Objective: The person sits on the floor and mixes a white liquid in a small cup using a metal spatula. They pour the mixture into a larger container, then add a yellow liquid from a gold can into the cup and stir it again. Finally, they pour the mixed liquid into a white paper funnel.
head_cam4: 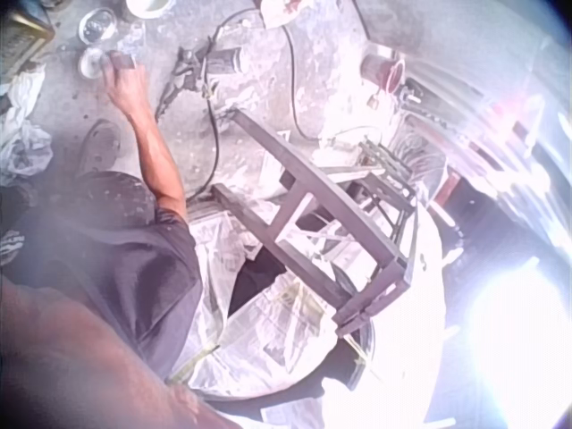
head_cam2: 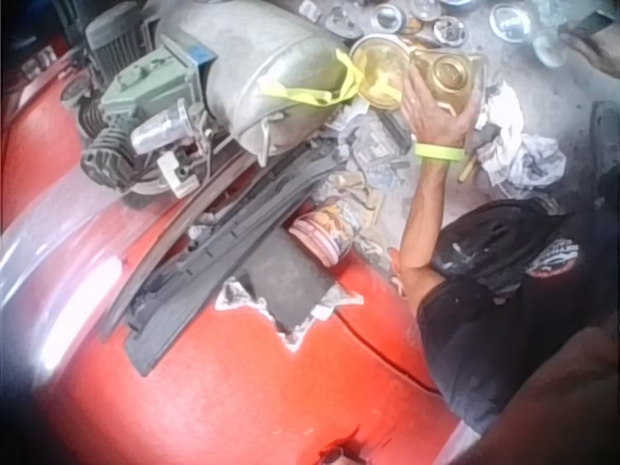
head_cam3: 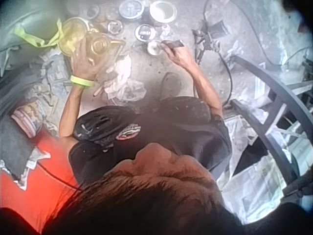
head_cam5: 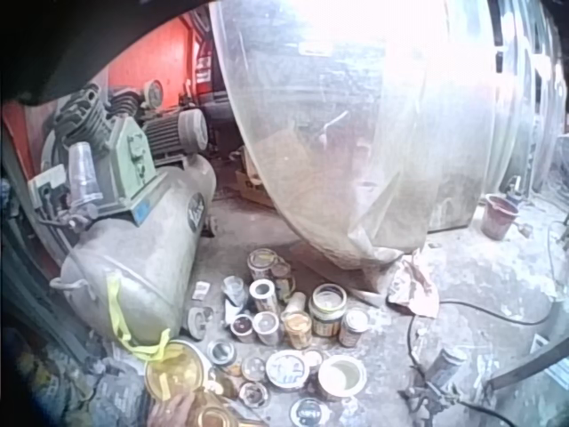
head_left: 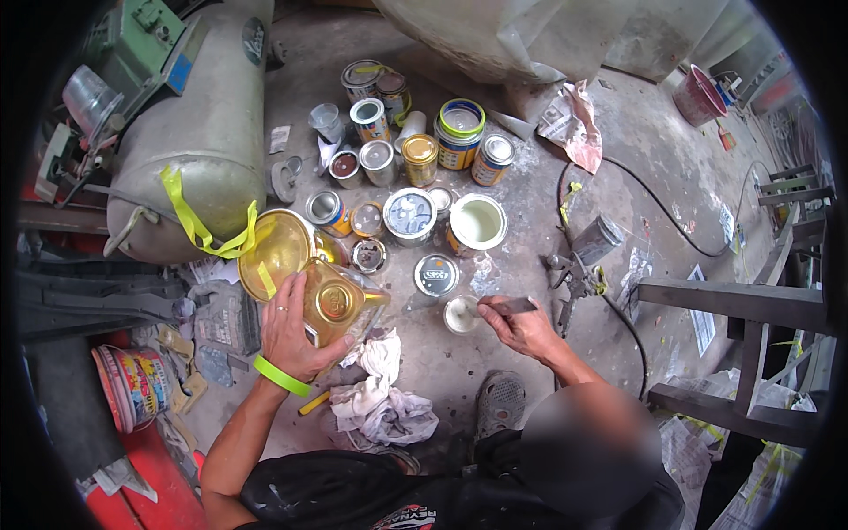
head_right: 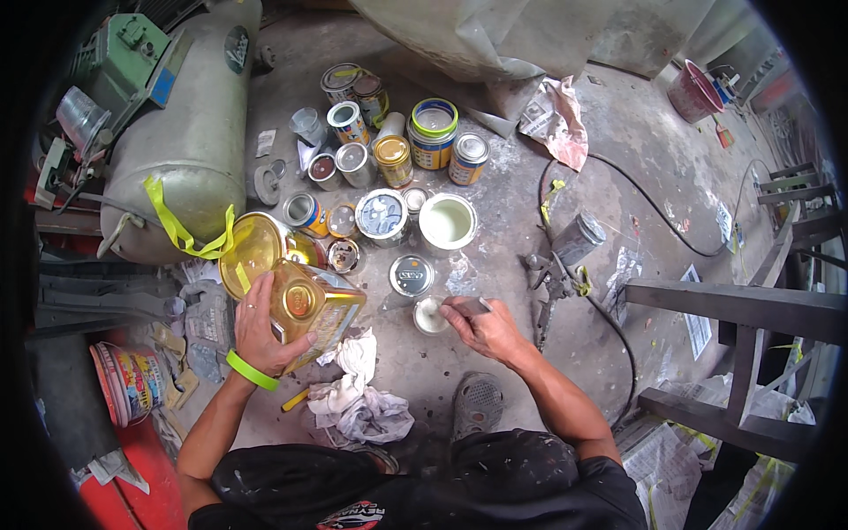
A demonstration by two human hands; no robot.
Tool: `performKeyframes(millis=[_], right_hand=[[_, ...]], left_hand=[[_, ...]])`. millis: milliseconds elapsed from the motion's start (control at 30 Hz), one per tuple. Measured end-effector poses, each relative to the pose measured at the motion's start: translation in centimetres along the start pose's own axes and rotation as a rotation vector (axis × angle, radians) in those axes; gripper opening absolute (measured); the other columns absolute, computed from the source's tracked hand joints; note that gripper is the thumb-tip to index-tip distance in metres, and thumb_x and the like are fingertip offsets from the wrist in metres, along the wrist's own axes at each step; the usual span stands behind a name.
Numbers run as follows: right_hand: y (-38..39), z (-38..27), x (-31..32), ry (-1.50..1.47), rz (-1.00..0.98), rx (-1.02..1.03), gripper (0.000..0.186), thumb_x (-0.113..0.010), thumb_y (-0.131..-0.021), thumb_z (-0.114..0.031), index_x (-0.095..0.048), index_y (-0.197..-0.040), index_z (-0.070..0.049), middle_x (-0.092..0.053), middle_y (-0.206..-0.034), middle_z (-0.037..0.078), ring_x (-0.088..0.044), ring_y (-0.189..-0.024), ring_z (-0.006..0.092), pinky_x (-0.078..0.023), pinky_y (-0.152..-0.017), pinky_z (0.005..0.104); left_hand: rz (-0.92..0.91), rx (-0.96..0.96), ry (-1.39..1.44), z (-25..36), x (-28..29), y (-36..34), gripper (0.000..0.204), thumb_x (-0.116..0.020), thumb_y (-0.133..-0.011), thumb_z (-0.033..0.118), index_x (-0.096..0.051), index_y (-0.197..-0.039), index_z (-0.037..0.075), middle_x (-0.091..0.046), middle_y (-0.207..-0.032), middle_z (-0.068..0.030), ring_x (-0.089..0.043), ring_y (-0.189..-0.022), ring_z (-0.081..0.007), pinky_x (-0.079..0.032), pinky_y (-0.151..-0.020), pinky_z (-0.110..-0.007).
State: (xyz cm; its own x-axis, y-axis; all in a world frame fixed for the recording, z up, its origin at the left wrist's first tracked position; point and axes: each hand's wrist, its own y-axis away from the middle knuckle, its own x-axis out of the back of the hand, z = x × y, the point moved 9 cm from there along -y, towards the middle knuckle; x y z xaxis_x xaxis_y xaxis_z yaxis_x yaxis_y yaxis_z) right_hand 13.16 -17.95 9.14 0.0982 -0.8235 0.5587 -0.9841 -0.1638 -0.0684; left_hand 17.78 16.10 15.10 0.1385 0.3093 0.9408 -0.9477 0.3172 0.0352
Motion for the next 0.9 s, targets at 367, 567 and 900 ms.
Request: performKeyframes(millis=[367, 567, 900], right_hand=[[-0.1, 1.1, 7.4, -0.205, 0.142, -0.19, 0.037, -0.062, -0.106, -0.032, -0.075, -0.097, 0.002, -0.061, -0.067, 0.0, -0.057, -0.06, 0.0089, -0.045, -0.052, 0.0269], [0.2, -4.2, 11.1, -0.183, 0.192, -0.129, 0.038, -0.058, -0.109, -0.032, -0.075, -0.099, 0.001, -0.059, -0.067, -0.001, -0.055, -0.058, 0.0064, -0.042, -0.053, 0.0241], [-0.5, -5.7, 7.9, -0.099, -0.06, -0.077, 0.027, -0.065, -0.105, -0.026, -0.074, -0.108, 0.0, -0.063, -0.071, 0.006, -0.059, -0.063, 0.0146, -0.047, -0.057, 0.0318]], left_hand=[[0.006, 0.003, -0.009, 0.1, 0.1, 0.0, 0.115, -0.086, -0.07, 0.054, -0.034, -0.157, -0.002, -0.04, -0.156, -0.0273, -0.042, -0.142, -0.0437, -0.031, -0.118, -0.051], [0.03, -0.023, -0.014, 0.1, 0.1, 0.0, 0.114, -0.085, -0.07, 0.058, -0.037, -0.155, -0.002, -0.041, -0.154, -0.0271, -0.043, -0.139, -0.0437, -0.033, -0.116, -0.051], [0.026, -0.009, -0.022, 0.0, 0.1, 0.1, 0.114, -0.085, -0.07, 0.058, -0.038, -0.155, -0.002, -0.041, -0.154, -0.027, -0.043, -0.139, -0.0438, -0.033, -0.116, -0.052]])
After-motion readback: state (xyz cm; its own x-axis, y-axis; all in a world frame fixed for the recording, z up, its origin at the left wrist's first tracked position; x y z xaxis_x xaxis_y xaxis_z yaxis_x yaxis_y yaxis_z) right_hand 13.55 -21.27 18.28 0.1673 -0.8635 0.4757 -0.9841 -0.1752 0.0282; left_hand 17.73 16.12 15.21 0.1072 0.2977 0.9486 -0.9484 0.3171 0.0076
